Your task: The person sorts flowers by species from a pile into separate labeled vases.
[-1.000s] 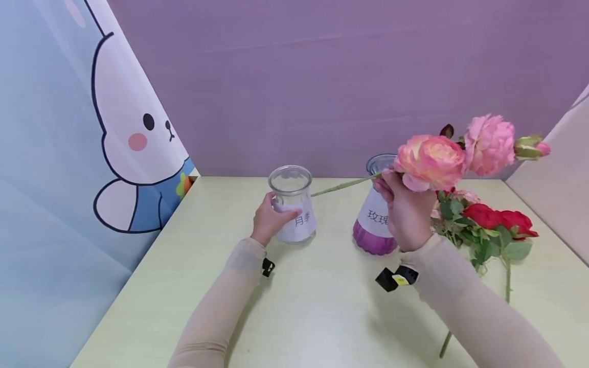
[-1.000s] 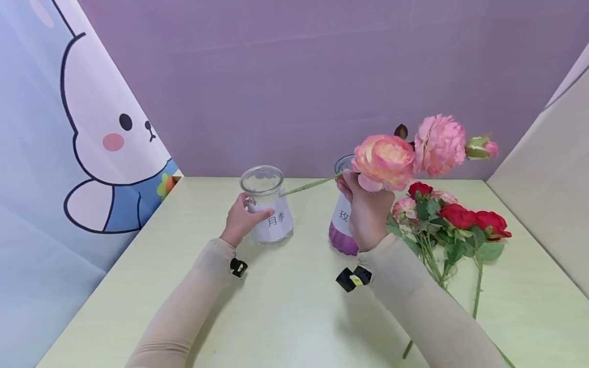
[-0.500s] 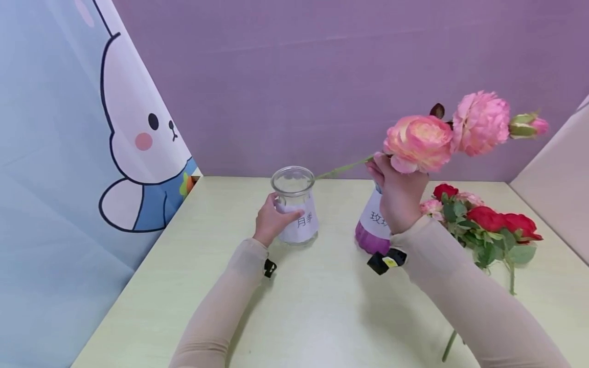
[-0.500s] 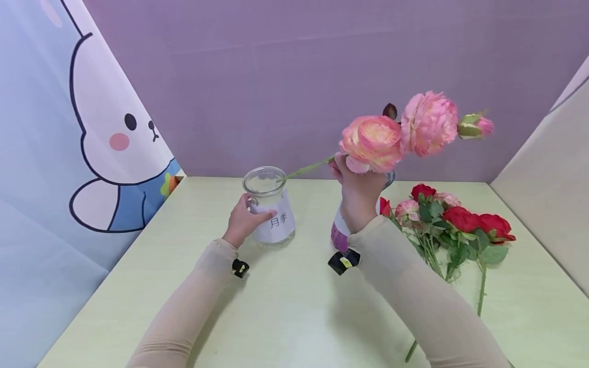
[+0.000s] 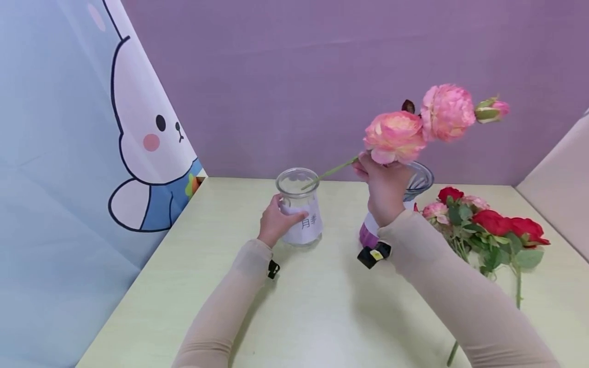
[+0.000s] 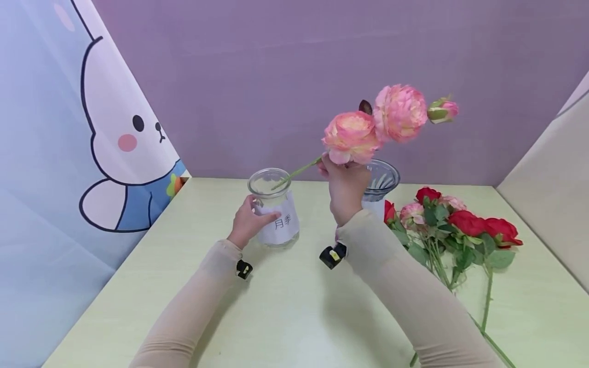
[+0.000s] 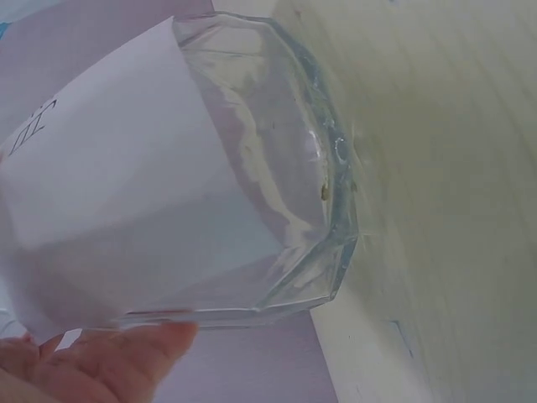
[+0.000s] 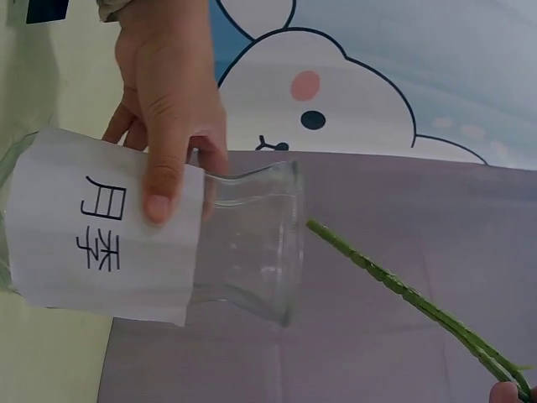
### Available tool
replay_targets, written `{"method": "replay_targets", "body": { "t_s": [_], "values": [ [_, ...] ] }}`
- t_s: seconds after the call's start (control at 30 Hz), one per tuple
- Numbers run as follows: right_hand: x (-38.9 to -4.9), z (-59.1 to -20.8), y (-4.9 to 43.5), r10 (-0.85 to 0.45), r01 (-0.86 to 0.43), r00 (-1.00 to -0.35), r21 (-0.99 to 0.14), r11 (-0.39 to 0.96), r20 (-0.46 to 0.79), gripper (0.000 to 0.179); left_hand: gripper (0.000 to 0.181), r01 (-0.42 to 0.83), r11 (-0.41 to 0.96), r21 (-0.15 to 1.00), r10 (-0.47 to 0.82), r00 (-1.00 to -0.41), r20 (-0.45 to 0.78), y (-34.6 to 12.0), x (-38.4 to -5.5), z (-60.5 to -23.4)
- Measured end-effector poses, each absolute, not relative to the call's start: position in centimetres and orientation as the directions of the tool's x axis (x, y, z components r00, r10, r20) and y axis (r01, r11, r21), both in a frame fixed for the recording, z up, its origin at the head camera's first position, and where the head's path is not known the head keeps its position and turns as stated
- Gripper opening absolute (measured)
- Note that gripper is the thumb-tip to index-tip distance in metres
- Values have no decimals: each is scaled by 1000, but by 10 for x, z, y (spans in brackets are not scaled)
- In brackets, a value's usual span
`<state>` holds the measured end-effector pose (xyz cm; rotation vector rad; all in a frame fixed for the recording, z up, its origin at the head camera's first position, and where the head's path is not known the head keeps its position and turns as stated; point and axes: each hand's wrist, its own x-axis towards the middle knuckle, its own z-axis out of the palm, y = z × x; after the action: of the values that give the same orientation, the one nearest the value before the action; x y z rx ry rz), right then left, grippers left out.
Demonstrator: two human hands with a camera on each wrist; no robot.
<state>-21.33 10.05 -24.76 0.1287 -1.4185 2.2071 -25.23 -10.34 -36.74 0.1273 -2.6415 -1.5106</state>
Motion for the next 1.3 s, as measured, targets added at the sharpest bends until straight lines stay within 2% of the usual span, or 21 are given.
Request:
{"method": "replay_targets", "body": {
  "t_s": [0.33, 0.57, 0.97, 1.1, 1.3],
  "values": [
    [-222, -252, 95, 364, -372, -890, -899, -232, 274, 17, 84, -24, 505, 863, -111, -993, 38, -104, -252, -366],
    [-228, -256, 85, 338, -321, -909, -929, -187, 246, 26, 85, -34, 500, 865, -122, -992, 32, -105, -253, -367],
    [-235, -264, 76, 304, -342, -913, -917, -205, 273, 24, 83, -37, 496, 868, -128, -991, 31, -102, -252, -367],
    [-235, -263, 71, 265, -337, -919, -931, -139, 293, 31, 83, -38, 491, 871, -128, -991, 29, -101, -252, -368],
    [-236, -264, 66, 192, -300, -938, -954, -23, 290, 30, 83, -38, 496, 867, -128, -991, 30, -101, -254, -368]
  ]
}}
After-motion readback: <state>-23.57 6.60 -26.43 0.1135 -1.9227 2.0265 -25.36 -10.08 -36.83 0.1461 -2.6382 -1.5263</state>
